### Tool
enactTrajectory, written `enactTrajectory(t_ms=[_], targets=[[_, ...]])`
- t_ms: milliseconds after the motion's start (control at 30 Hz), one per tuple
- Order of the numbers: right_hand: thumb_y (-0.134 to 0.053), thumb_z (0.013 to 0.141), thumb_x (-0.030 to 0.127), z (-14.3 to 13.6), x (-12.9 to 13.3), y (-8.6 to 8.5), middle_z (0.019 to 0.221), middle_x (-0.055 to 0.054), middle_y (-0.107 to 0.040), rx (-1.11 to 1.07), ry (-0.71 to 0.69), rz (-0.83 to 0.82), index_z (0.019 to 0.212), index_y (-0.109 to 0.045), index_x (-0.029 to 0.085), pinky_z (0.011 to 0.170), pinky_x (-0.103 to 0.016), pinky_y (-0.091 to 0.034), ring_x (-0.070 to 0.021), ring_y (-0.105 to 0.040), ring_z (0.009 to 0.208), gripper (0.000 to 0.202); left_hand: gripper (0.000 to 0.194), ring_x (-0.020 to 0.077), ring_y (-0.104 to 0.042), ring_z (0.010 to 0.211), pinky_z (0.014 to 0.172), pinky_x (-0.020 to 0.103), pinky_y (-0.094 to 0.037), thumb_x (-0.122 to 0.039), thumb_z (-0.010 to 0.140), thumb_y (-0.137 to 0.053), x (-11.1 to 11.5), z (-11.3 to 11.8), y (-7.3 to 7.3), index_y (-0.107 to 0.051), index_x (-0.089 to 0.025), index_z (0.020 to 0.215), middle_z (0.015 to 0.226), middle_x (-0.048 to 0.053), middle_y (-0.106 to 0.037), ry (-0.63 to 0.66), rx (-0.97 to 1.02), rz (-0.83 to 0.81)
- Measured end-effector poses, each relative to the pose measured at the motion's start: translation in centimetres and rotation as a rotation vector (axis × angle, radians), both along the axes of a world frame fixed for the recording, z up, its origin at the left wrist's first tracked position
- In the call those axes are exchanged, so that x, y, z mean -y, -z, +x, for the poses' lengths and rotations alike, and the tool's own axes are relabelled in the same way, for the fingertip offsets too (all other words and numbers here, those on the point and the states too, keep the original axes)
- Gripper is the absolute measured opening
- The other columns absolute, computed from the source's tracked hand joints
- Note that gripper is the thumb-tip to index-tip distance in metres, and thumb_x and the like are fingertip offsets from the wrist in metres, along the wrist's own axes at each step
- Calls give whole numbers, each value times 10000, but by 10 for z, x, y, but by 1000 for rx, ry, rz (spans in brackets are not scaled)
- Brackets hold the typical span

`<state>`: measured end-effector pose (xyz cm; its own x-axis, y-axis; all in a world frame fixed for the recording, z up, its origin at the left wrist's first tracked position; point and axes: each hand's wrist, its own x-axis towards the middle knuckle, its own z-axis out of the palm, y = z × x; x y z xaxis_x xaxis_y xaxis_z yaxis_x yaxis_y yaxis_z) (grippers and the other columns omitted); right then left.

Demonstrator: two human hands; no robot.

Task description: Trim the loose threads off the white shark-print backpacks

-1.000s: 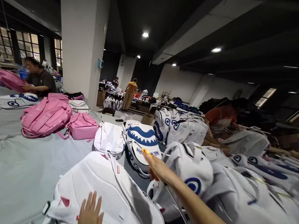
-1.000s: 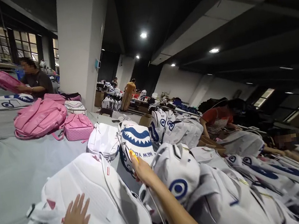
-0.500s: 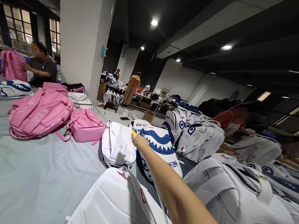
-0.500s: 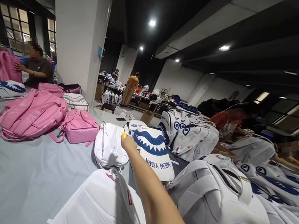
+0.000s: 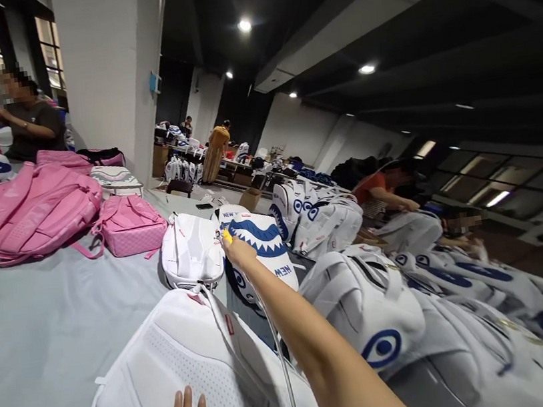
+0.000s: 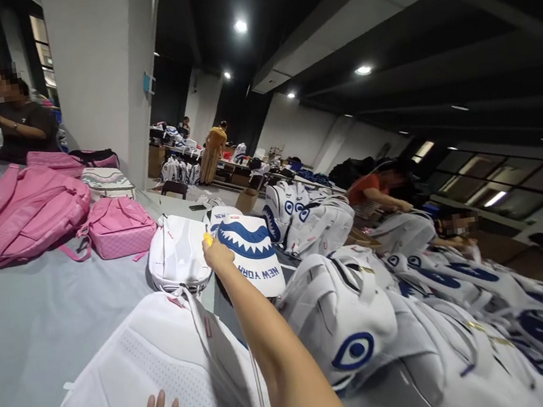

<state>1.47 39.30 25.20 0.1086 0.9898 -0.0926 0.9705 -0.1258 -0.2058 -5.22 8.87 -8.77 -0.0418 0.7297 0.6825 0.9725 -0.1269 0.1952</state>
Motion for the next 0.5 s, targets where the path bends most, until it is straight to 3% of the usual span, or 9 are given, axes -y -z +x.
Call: enactTrajectory(t_ms=[133, 267, 400, 500], targets=[[-262, 1008, 537, 43, 81, 7, 1199, -170, -676, -23, -82, 4, 1277, -554, 163, 902, -390, -438, -317, -621, 1138, 545, 768, 316, -218, 1508, 1152, 563, -251, -226, 898, -496, 2, -12, -15, -163, -271, 1588, 1552, 156, -398, 107, 48, -33], [-280, 1002, 529, 114, 208, 33, 1054, -125, -709, -121, -170, -60, 1255, -573, 202, 799, -333, -430, -287, -658, 984, 507, 751, 355, -252, 1490, 1144, 594, -261, -250, 910, -483, 10, -24, -32, -161, -304, 1586, 1586, 151, -338, 187, 109, -59], [-355, 975, 551, 213, 356, 82, 858, -47, -685, -438, -100, -143, 1235, -594, 241, 699, -274, -406, -208, -636, 785, 470, 657, 418, -283, 1463, 1090, 677, -289, -360, 924, -464, 19, -26, -69, -288, -324, 1556, 1577, 160, -350, 137, 229, -159], [-384, 908, 670, 293, 469, 138, 693, -6, -610, -789, 141, -163, 1121, -613, 217, 619, -269, -397, -171, -571, 627, 550, 602, 406, -298, 1460, 1107, 693, -259, -461, 918, -460, 27, 7, -105, -357, -401, 1508, 1592, 82, -345, 33, 367, -154]])
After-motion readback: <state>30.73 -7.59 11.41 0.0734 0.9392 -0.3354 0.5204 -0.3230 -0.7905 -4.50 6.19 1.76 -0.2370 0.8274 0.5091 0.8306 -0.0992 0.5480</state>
